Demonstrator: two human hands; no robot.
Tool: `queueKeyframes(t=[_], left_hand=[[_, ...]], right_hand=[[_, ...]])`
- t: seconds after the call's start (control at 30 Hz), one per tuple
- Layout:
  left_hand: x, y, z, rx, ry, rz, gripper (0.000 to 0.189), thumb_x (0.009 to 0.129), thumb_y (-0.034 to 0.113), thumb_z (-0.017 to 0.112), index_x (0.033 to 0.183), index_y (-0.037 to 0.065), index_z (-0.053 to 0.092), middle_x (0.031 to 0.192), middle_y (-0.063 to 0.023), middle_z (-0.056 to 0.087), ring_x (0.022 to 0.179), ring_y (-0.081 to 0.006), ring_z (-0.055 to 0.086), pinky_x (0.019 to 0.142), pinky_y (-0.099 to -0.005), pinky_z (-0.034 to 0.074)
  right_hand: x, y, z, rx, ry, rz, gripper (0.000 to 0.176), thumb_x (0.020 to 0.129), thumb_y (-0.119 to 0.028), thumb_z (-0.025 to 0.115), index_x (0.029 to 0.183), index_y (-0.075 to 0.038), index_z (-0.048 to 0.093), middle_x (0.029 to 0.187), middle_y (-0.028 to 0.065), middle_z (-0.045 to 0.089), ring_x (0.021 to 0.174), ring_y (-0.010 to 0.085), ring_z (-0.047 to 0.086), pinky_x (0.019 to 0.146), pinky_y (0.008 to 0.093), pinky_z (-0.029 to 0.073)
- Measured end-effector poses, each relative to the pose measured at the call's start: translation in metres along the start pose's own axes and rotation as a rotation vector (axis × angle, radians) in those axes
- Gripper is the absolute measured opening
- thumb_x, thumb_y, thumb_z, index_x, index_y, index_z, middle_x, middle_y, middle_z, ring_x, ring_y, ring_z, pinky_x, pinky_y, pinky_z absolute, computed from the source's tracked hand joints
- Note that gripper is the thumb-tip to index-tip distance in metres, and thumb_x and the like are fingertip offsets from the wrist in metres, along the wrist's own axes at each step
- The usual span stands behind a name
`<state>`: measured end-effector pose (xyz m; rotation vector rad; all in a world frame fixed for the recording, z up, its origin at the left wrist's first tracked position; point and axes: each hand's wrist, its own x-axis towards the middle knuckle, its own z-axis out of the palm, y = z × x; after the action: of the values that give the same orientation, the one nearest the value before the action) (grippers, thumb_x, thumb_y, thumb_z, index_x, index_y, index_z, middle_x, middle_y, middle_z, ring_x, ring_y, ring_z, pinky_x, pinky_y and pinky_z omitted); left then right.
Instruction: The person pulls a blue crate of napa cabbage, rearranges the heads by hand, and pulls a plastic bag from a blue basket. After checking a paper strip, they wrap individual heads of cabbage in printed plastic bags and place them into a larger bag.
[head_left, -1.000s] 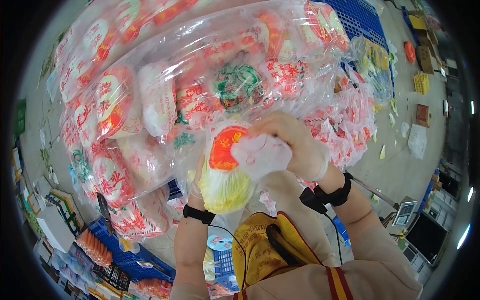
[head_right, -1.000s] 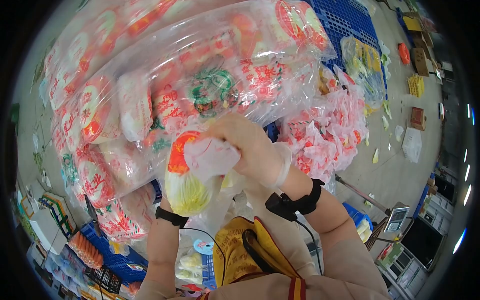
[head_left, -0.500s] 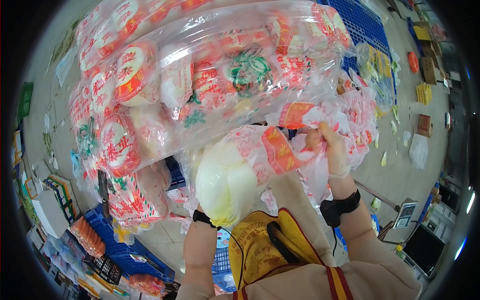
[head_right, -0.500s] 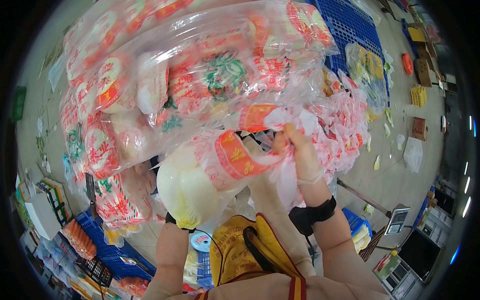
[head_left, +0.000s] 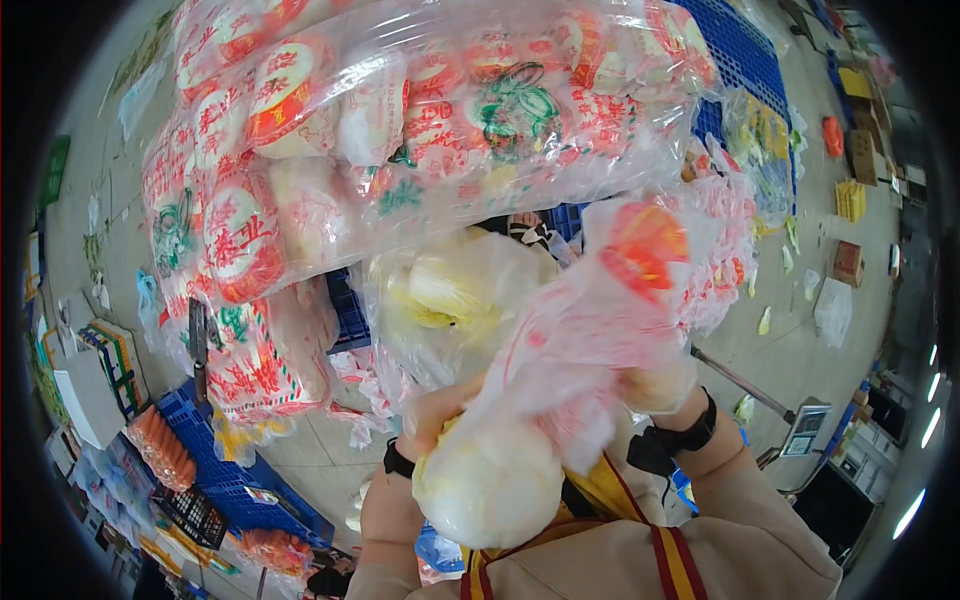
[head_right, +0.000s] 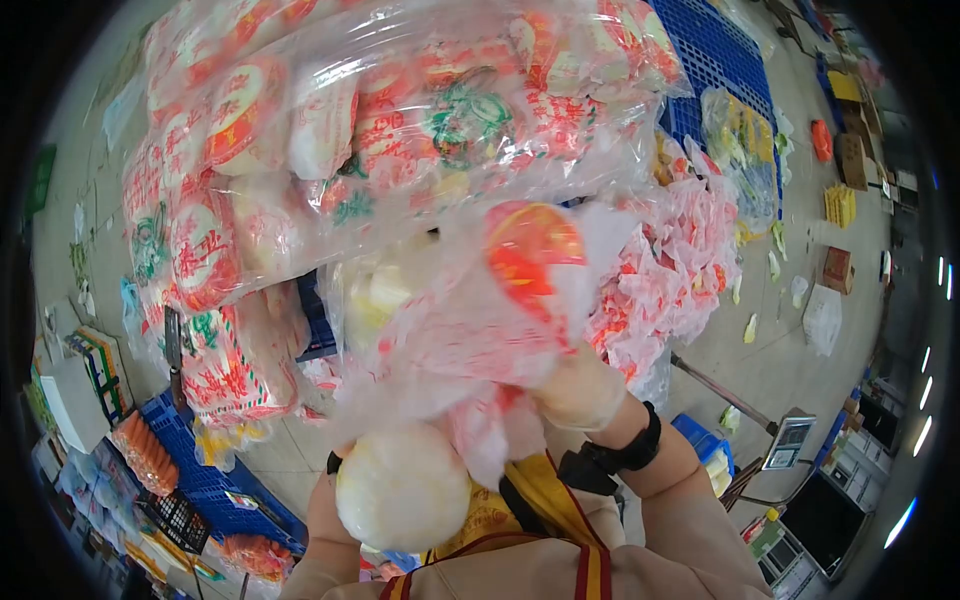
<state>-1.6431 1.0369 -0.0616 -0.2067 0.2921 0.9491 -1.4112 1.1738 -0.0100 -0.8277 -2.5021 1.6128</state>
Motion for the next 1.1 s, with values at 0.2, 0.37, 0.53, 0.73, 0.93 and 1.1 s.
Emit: queueKeyframes(t=[0.2, 0.37, 0.53, 0.73, 0.93, 1.1], left_hand=[[-0.014, -0.010, -0.027, -0.042, -0.156, -0.180, 0.090, 0.065, 0.027, 0.078, 0.137, -0.004, 0.035, 0.133, -0.0169, 0.048, 0.119, -0.0252, 0.050, 0.100, -0.0351, 0.039], [-0.074, -0.033, -0.107, 0.027, 0.158, -0.237, 0.083, 0.071, 0.034, 0.075, 0.136, -0.002, 0.038, 0.133, -0.0184, 0.047, 0.118, -0.0284, 0.050, 0.102, -0.0380, 0.038], [-0.118, -0.051, -0.148, -0.382, 0.447, 0.152, 0.066, 0.087, 0.043, 0.057, 0.133, -0.001, 0.041, 0.134, -0.0187, 0.046, 0.121, -0.0317, 0.048, 0.104, -0.0451, 0.037], [-0.069, 0.003, -0.157, -0.210, 0.527, 0.358, 0.051, 0.091, 0.034, 0.054, 0.129, 0.000, 0.047, 0.125, -0.0163, 0.054, 0.111, -0.0280, 0.056, 0.095, -0.0406, 0.046], [0.017, 0.048, -0.163, -0.080, 0.474, 0.171, 0.043, 0.091, 0.031, 0.058, 0.120, -0.001, 0.054, 0.113, -0.0108, 0.062, 0.097, -0.0183, 0.063, 0.084, -0.0311, 0.052], [0.074, 0.040, -0.154, -0.145, 0.428, 0.062, 0.046, 0.090, 0.030, 0.059, 0.122, -0.002, 0.051, 0.113, -0.0125, 0.062, 0.094, -0.0176, 0.063, 0.082, -0.0295, 0.052]], right_hand=[[-0.083, 0.091, -0.065, -0.400, 0.474, 0.064, 0.028, 0.083, -0.008, 0.057, 0.110, -0.001, 0.057, 0.091, 0.0125, 0.067, 0.093, 0.0279, 0.063, 0.087, 0.0320, 0.048], [-0.241, 0.215, -0.088, -0.178, 0.588, 1.425, 0.070, 0.077, -0.015, 0.061, 0.138, -0.001, 0.029, 0.130, 0.0201, 0.048, 0.119, 0.0296, 0.050, 0.101, 0.0359, 0.039], [-0.119, 0.180, -0.049, -0.212, 0.657, 0.699, 0.094, 0.066, -0.030, 0.079, 0.140, 0.000, 0.030, 0.137, 0.0210, 0.042, 0.127, 0.0271, 0.042, 0.105, 0.0354, 0.033], [0.089, 0.093, 0.066, -0.680, 0.333, 0.219, 0.084, 0.070, -0.032, 0.077, 0.138, -0.002, 0.036, 0.134, 0.0183, 0.044, 0.126, 0.0290, 0.041, 0.101, 0.0372, 0.035], [0.087, 0.101, 0.055, 0.732, 0.324, 0.726, 0.023, 0.087, -0.023, 0.058, 0.098, -0.003, 0.062, 0.071, -0.0027, 0.056, 0.062, 0.0054, 0.049, 0.057, 0.0225, 0.039], [0.083, 0.016, 0.078, 0.829, 0.406, 0.670, 0.016, 0.086, -0.017, 0.058, 0.093, -0.004, 0.064, 0.066, -0.0056, 0.052, 0.058, 0.0035, 0.046, 0.052, 0.0213, 0.036]])
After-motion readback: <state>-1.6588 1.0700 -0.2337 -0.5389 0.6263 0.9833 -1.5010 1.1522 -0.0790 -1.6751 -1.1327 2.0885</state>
